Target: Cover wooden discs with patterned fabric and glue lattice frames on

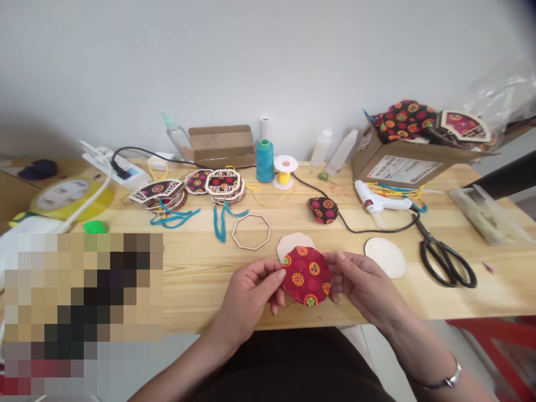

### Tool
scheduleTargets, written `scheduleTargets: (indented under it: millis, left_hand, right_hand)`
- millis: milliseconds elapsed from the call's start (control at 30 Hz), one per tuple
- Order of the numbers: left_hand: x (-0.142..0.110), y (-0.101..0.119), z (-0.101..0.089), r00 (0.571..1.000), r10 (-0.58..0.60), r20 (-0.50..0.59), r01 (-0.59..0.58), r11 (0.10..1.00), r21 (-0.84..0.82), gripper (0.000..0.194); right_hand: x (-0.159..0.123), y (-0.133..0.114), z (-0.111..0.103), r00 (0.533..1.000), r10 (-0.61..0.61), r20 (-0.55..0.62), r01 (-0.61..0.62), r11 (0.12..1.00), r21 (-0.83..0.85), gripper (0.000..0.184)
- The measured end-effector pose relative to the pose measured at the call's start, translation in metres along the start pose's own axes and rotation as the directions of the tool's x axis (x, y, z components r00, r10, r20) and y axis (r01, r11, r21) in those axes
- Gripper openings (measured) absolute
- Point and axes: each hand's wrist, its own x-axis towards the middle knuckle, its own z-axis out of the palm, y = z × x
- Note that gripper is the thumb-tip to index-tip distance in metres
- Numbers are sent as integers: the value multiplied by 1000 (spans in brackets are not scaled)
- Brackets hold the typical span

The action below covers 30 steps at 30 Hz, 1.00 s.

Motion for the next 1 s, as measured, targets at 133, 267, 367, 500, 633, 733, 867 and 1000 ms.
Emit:
scheduleTargets:
  millis: [133,267,367,500,633,733,867,1000]
  left_hand:
    - [0,-1,-1,1000,13,-4,-13,1000,-4,22]
    - [-1,-1,-1,1000,8,-5,-8,1000,4,22]
    - [-1,-1,-1,1000,3,-7,-3,1000,3,22]
    - [-1,1,0,1000,9,4,-9,1000,0,21]
    - [-2,2,-1,1000,22,6,-22,1000,15,22]
    - [-3,1,-4,996,76,-41,-75,997,21,21]
    - [-3,2,-7,986,140,-95,-136,990,45,21]
    - [-3,4,-4,972,196,-131,-183,978,100,21]
  right_hand:
    - [1,-1,1,1000,11,3,-11,999,-38,36]
    - [1,-1,1,1000,2,11,-1,995,-98,30]
    - [1,-1,0,1000,-3,-4,3,993,-115,26]
    - [1,0,0,1000,-11,-12,10,991,-131,27]
    - [0,-2,0,999,-50,-18,45,978,-205,29]
    - [-3,-12,-11,986,-148,-81,112,933,-342,30]
    - [-8,-36,-45,924,-336,-182,145,751,-644,30]
    - [-6,-52,-70,794,-520,-316,-258,183,-949,20]
